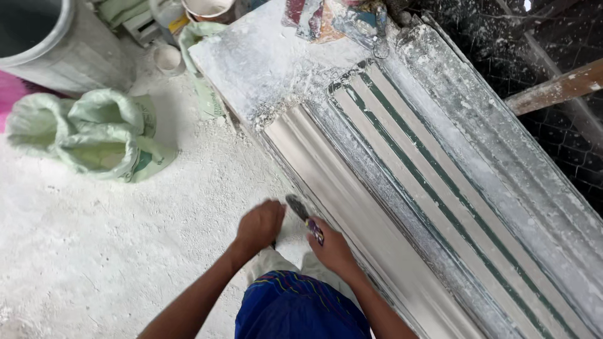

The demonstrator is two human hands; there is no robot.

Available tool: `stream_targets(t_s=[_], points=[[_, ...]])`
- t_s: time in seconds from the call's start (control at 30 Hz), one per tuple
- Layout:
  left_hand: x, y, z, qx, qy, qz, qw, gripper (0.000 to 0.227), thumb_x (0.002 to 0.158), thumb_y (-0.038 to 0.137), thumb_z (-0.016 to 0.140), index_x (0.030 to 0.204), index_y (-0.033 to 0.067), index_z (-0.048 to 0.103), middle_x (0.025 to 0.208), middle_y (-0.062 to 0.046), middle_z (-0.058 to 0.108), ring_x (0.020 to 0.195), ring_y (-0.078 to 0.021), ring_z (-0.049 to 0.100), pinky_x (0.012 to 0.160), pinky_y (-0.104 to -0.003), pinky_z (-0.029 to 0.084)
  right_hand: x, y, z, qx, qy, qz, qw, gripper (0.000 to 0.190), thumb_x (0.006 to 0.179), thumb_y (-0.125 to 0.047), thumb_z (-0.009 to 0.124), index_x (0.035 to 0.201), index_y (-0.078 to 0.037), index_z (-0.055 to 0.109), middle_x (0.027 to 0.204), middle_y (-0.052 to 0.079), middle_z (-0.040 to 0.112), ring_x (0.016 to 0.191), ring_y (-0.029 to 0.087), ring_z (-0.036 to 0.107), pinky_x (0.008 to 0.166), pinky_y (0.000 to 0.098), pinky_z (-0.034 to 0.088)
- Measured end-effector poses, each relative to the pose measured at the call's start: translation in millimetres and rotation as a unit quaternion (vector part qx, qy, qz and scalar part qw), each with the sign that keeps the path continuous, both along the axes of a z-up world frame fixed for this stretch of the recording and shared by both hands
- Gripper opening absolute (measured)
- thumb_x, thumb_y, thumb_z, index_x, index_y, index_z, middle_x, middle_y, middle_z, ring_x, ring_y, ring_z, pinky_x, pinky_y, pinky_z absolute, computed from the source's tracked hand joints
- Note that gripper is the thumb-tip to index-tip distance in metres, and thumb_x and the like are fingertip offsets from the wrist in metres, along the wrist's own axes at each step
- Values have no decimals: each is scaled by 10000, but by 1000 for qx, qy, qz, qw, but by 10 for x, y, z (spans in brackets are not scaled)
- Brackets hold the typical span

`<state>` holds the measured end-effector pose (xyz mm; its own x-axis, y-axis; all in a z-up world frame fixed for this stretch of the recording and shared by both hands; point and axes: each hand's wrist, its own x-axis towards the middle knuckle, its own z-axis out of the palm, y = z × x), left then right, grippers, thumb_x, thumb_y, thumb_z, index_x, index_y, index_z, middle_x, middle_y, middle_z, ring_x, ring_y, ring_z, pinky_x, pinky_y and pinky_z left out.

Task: The person scrubs a long, ribbed mold with a small brush, then switches to a green brush to sweep dust from the mold's grooves. Finally, the person lifts and repositions the mold on the workbench.

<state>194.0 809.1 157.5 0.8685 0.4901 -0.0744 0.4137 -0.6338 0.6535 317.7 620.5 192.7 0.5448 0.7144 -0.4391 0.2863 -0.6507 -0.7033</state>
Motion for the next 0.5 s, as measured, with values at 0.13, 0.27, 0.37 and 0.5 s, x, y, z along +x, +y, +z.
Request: stream_targets(t_s=[0.13, 0.27, 0.37, 0.5], points=[[263, 486, 130, 85, 37, -30, 995, 478, 950, 201, 599, 1385, 27, 500, 1331, -266, 546, 1067, -395, 632, 815, -508, 554, 223, 588, -114, 10, -31, -10, 999, 513, 914, -271, 668, 1400, -139, 570, 1051, 212, 739, 916, 398, 720, 806, 465, 556], [500, 549, 132, 154, 138, -77, 975, 573, 891, 161, 616, 1442, 110, 466, 1514, -278, 384, 1281, -422, 484, 951, -518, 490, 349, 1147, -247, -13, -60, 3, 998, 499, 931, -261, 663, 1403, -138, 557, 1033, 231, 735, 942, 433, 693, 823, 501, 537], [677, 585, 57, 238, 155, -133, 950, 541, 875, 171, 625, 1393, 97, 486, 1534, -261, 369, 1381, -422, 416, 1049, -542, 413, 374, 1124, -161, -38, -35, -7, 999, 507, 919, -231, 649, 1409, -147, 552, 1020, 238, 733, 946, 433, 700, 835, 504, 542], [772, 666, -15, 241, 182, -244, 921, 505, 944, 183, 613, 1403, 4, 506, 1488, -253, 449, 1404, -391, 417, 1144, -547, 339, 356, 881, 64, -75, -27, -34, 996, 484, 925, -241, 633, 1397, -165, 561, 1022, 224, 735, 918, 425, 716, 823, 507, 551]])
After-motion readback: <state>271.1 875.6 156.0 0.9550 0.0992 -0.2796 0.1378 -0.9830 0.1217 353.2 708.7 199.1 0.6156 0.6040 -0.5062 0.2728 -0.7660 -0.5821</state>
